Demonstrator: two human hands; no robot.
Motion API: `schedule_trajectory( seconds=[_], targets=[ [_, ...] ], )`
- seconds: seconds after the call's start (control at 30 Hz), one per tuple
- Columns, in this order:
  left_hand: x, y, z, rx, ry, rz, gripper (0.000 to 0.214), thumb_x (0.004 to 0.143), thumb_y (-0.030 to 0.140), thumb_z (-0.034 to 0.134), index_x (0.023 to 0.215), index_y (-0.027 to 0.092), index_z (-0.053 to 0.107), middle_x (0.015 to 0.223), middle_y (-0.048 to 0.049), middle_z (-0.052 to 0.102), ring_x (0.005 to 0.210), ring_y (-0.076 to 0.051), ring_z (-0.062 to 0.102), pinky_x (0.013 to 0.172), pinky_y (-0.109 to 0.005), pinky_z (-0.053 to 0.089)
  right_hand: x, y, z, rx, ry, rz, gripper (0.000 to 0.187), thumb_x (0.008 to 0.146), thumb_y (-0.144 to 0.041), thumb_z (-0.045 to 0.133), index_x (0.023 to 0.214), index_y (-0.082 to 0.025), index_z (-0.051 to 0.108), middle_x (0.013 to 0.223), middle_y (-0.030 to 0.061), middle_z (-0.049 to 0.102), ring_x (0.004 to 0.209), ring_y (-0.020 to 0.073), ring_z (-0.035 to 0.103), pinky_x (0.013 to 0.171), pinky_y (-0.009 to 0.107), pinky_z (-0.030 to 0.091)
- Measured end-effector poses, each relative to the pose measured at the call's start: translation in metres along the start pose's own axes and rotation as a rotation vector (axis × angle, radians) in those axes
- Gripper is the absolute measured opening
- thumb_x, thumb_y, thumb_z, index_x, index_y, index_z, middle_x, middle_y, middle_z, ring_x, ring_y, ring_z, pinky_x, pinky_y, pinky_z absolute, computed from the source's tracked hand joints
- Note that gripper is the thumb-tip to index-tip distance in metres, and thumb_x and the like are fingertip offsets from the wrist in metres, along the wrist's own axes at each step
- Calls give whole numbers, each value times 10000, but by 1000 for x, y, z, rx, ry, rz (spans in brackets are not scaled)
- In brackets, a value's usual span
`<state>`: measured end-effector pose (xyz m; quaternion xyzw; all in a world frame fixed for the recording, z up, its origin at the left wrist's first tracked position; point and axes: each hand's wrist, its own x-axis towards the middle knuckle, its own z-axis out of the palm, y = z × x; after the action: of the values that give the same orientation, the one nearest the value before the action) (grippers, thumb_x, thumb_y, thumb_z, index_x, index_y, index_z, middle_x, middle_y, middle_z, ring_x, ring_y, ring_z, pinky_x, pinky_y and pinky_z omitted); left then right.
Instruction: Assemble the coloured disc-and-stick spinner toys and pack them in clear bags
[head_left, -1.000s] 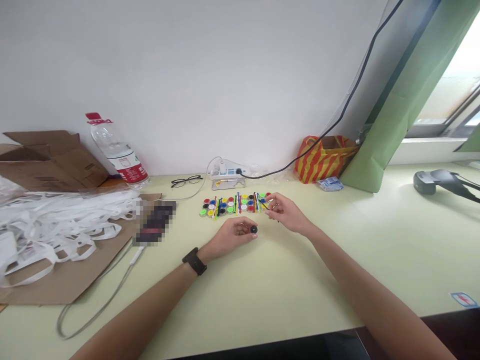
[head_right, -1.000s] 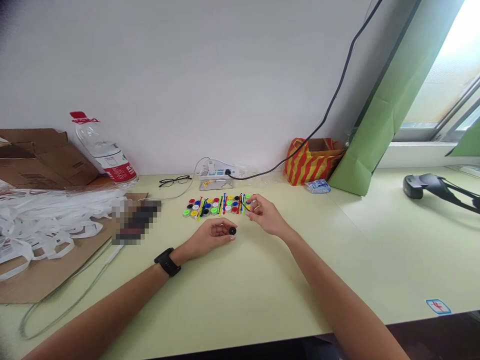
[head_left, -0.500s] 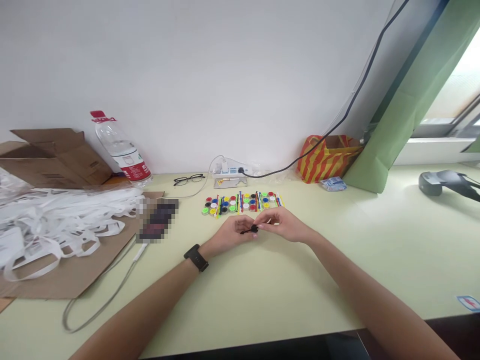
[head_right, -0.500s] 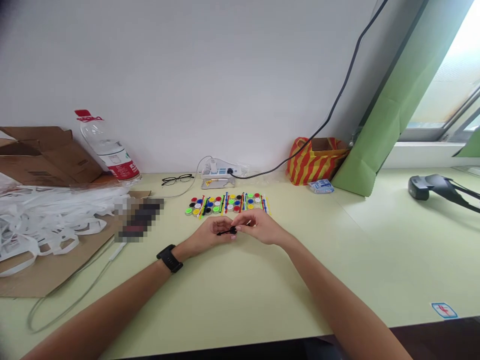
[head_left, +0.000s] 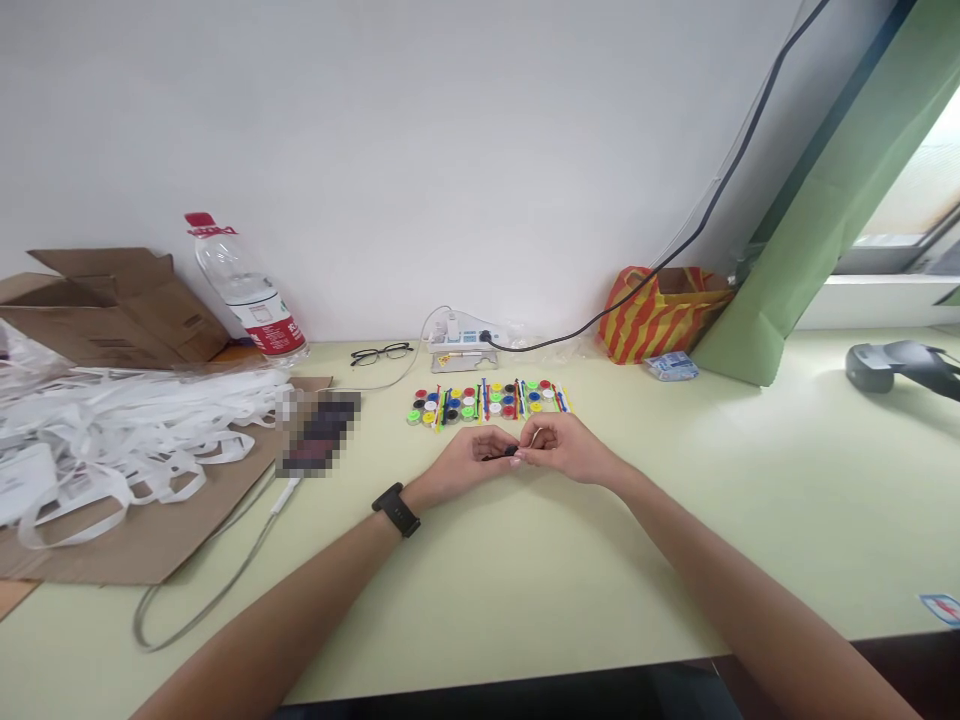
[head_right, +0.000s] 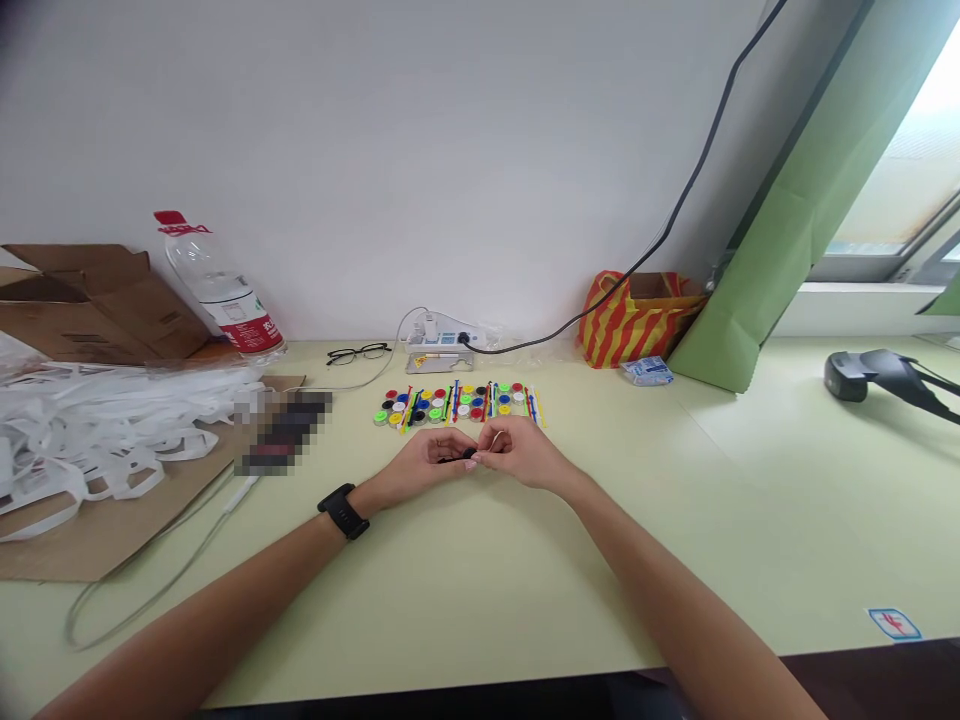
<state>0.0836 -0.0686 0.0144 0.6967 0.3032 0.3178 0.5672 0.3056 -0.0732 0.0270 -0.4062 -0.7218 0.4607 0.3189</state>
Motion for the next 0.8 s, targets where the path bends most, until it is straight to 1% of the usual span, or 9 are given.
schedule_trajectory(
  seconds=[0.1,0.17,0.3,0.47,0.57,0.7,0.8],
  targets=[
    [1,-3,-2,34,25,17,308,871,383,757,1075,154,730,1070,-113,737,998,-223,682,917,-355,517,-1,-1,-3,-68,3,2,209,835,-359,729,786,-175,643,693,-11,600,593,115,501,539,247,377],
    [1,-4,-3,60,49,20,285,874,374,750,1061,159,737,1056,-103,734,991,-217,678,897,-339,516,-1,-4,-6,-78,-29,-17,178,857,-343,698,809,-175,660,694,-10,601,608,121,507,566,253,400],
    [1,-4,-2,81,95,18,255,866,360,752,1027,162,739,1013,-88,732,932,-199,678,836,-310,521,-3,-7,-8,-87,-78,-48,127,876,-292,647,887,-175,698,769,14,655,674,141,554,635,269,447],
    [0,-5,2,56,60,50,285,876,379,741,1044,150,732,1013,-101,738,923,-200,686,854,-328,537,-3,-8,-8,-145,-78,-75,132,882,-265,619,894,-176,715,772,21,663,683,147,551,634,271,437],
    [-1,-6,2,73,69,63,285,876,376,742,1046,147,732,999,-98,742,905,-195,691,839,-321,547,-3,-6,-8,-172,-67,-88,127,878,-255,617,887,-176,716,769,20,665,678,145,546,631,270,435],
    [-2,-6,0,125,93,66,261,839,359,778,975,139,741,932,-87,749,844,-184,694,811,-315,558,-2,-3,-7,-181,-91,-93,119,871,-249,623,886,-182,721,782,16,675,692,145,565,644,266,444],
    [-2,-4,-1,160,89,50,247,831,358,782,936,138,743,870,-76,746,783,-172,687,759,-300,552,-2,0,-6,-185,-95,-91,121,874,-250,623,886,-183,724,779,13,672,694,143,568,649,265,444]
  ],
)
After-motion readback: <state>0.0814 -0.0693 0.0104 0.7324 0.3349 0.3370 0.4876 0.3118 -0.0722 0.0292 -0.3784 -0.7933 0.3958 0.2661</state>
